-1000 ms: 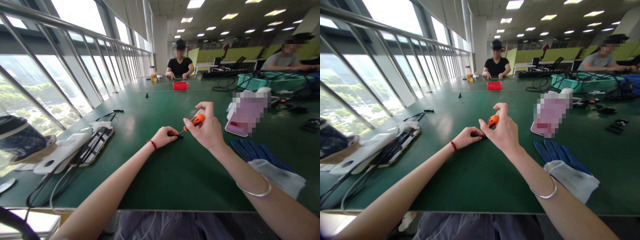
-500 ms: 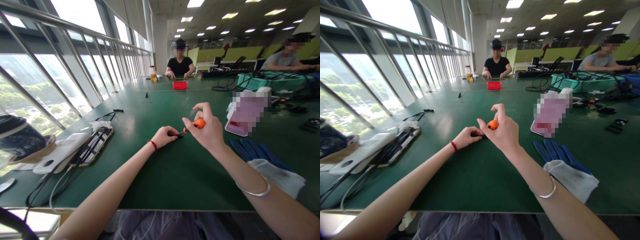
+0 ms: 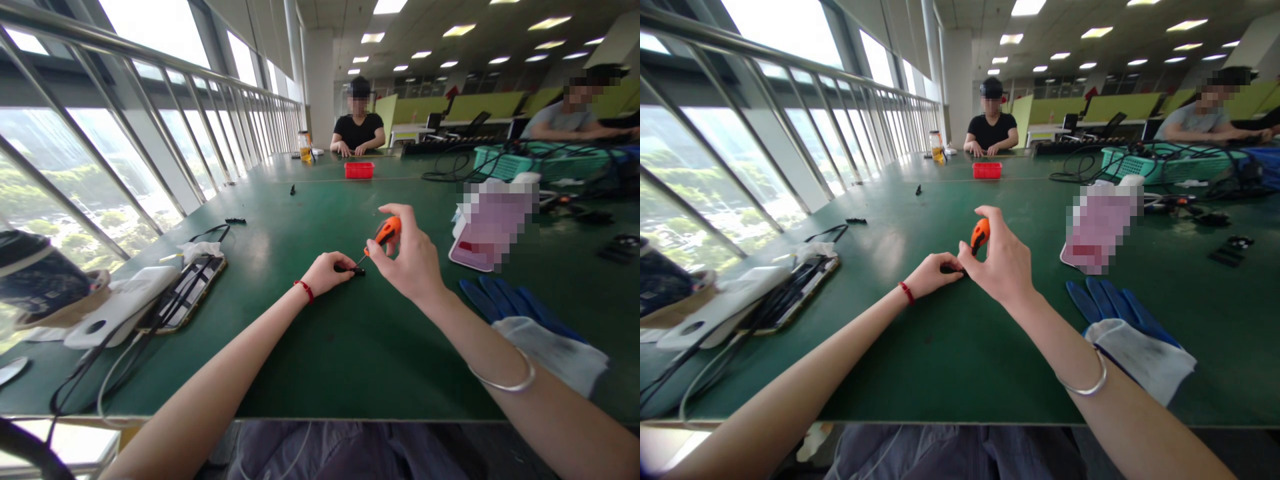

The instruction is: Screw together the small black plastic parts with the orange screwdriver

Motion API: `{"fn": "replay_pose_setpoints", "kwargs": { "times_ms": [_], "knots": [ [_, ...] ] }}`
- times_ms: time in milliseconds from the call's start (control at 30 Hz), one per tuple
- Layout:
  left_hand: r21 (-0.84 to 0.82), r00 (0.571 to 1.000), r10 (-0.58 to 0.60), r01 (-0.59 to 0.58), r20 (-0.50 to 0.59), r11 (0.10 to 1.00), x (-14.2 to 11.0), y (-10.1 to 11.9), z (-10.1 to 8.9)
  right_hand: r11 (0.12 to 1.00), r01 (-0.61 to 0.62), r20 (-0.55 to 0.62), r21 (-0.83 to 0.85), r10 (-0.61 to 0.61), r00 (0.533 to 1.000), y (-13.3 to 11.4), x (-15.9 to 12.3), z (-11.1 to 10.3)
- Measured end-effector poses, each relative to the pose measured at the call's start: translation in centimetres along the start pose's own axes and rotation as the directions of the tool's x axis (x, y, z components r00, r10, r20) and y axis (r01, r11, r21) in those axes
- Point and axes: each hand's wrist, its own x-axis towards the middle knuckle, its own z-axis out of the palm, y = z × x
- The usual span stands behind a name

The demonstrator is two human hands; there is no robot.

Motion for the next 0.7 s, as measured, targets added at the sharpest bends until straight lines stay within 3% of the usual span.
{"fn": "replay_pose_setpoints", "kwargs": {
  "times_ms": [100, 300, 500, 700],
  "knots": [
    [-0.003, 1.000, -0.004, 0.004, 0.011, 1.000, 0.00, -0.04, 0.04, 0.998, -0.023, -0.014, -0.063, 0.022, 1.000, -0.01, 0.04, -0.04],
    [-0.002, 1.000, -0.005, 0.005, 0.006, 1.000, -0.07, -0.15, 0.05, 0.999, 0.007, 0.039, 0.042, -0.009, 0.999, 0.05, 0.13, -0.28],
    [0.013, 1.000, 0.000, 0.000, 0.010, 1.000, -0.02, -0.16, 0.01, 1.000, 0.023, 0.010, 0.014, -0.023, 1.000, 0.08, 0.22, -0.23],
    [0.026, 1.000, 0.002, -0.002, -0.004, 1.000, -0.09, -0.10, -0.01, 0.996, -0.011, 0.173, 0.086, -0.004, 0.985, -0.39, 0.30, -0.75]
  ]
}}
